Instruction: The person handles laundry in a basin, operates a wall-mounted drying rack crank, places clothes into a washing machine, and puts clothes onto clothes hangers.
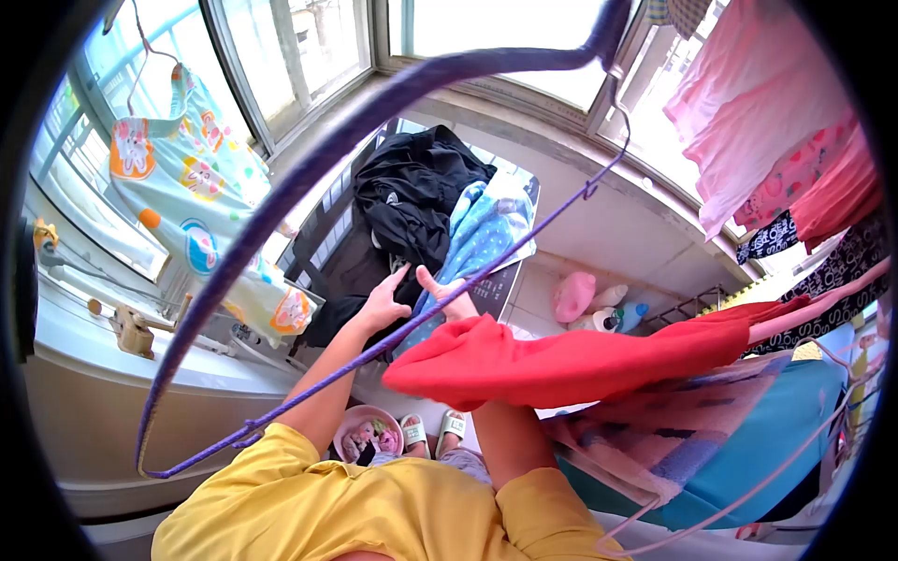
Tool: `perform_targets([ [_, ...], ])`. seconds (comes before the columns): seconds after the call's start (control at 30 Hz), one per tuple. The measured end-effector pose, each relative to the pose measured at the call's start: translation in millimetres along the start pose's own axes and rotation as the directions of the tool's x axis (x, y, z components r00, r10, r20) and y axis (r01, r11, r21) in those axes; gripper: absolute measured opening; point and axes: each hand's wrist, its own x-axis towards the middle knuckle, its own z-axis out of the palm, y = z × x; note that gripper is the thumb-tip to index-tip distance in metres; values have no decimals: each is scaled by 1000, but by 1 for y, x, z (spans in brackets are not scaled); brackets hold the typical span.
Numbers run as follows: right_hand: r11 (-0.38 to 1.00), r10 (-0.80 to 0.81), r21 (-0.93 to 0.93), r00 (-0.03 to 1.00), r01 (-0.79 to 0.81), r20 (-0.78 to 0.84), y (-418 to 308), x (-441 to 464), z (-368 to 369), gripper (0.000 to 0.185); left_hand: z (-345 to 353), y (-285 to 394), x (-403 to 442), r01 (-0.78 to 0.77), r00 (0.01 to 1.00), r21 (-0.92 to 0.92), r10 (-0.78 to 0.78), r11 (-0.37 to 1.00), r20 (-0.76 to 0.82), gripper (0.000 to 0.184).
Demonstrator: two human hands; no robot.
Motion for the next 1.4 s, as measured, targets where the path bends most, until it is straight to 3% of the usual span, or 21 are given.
perform_targets([
  [0.03, 987, 34, 156, 999, -29, -26, -40, -43, 16, 91, 2, 7, -3, 1, 1000, 0, -1, 1000, 4, 95],
  [0.1, 995, -53, 74, 989, 64, -138, -26, -33, 20, 100, 2, 28, -13, 53, 998, -81, -50, 995, 41, 91],
  [0.17, 990, -106, 77, 982, 119, -153, 11, -3, 13, 90, 9, 35, -19, -2, 1000, -151, -1, 989, -19, 86],
  [0.27, 970, -58, 241, 996, 39, 74, 49, 36, -4, 47, 5, 62, -29, -193, 968, 85, 204, 978, -149, 73],
  [0.3, 916, -35, 399, 980, -48, 197, -1, -14, 10, 40, 2, 76, -33, -184, 959, 172, 215, 968, -185, 68],
  [0.37, 838, -75, 525, 924, -146, 376, -39, -48, 24, 36, -4, 95, -42, -141, 950, 257, 204, 956, -238, 66],
  [0.5, 636, -51, 696, 882, -332, 468, -67, -68, 50, 24, -13, 116, -55, -151, 870, 426, 324, 892, -372, 67],
  [0.57, 646, 85, 668, 905, -369, 417, -111, -109, 77, 30, -16, 116, -62, -277, 788, 349, 419, 895, -451, 73],
  [0.6, 533, 214, 746, 916, -400, 339, -89, -78, 68, 44, -18, 116, -67, -303, 771, 337, 437, 891, -463, 75],
  [0.67, 637, 205, 688, 936, -349, 285, -76, -78, 66, 42, -22, 115, -75, -352, 746, 276, 446, 894, -495, 67],
  [0.73, 830, -135, 557, 963, -19, 233, -85, -110, 82, 38, -23, 110, -80, -385, 772, 234, 450, 893, -449, 62],
  [0.77, 862, -305, 482, 922, 160, 238, -92, -126, 96, 37, -22, 107, -83, -393, 782, 230, 455, 890, -426, 60],
  [0.8, 816, -373, 547, 893, 187, 252, -104, -140, 114, 42, -25, 106, -87, -400, 806, 180, 438, 899, -398, 56],
  [0.83, 803, -388, 566, 885, 187, 258, -111, -147, 119, 42, -27, 105, -90, -397, 809, 170, 431, 902, -400, 56],
  [0.93, 809, -356, 561, 907, 178, 226, -119, -159, 106, 42, -34, 98, -90, -340, 928, -384, 242, 859, -282, 37],
  [1.07, 821, -325, 537, 932, 195, 159, -125, -169, 84, 43, -34, 55, -87, -440, 864, -407, 253, 801, -436, 28],
  [1.23, 822, -307, 519, 950, 235, 56, -129, -181, 66, 43, -37, 99, -68, -577, 767, -357, 338, 735, -545, 22],
  [1.27, 818, -303, 525, 952, 236, 43, -129, -183, 58, 43, -45, 126, -74, -516, 816, -501, 223, 695, -533, 15],
  [1.3, 817, -303, 522, 953, 245, 26, -128, -184, 56, 43, -43, 117, -65, -515, 823, -510, 231, 689, -519, 15],
  [1.37, 813, -295, 520, 955, 262, -20, -131, -188, 44, 43, -44, 94, -43, -259, 952, -508, 128, 821, -279, 9],
  [1.4, 805, -297, 528, 954, 272, -39, -133, -188, 39, 43, -37, 101, -43, -255, 956, -509, 137, 822, -258, 9],
])
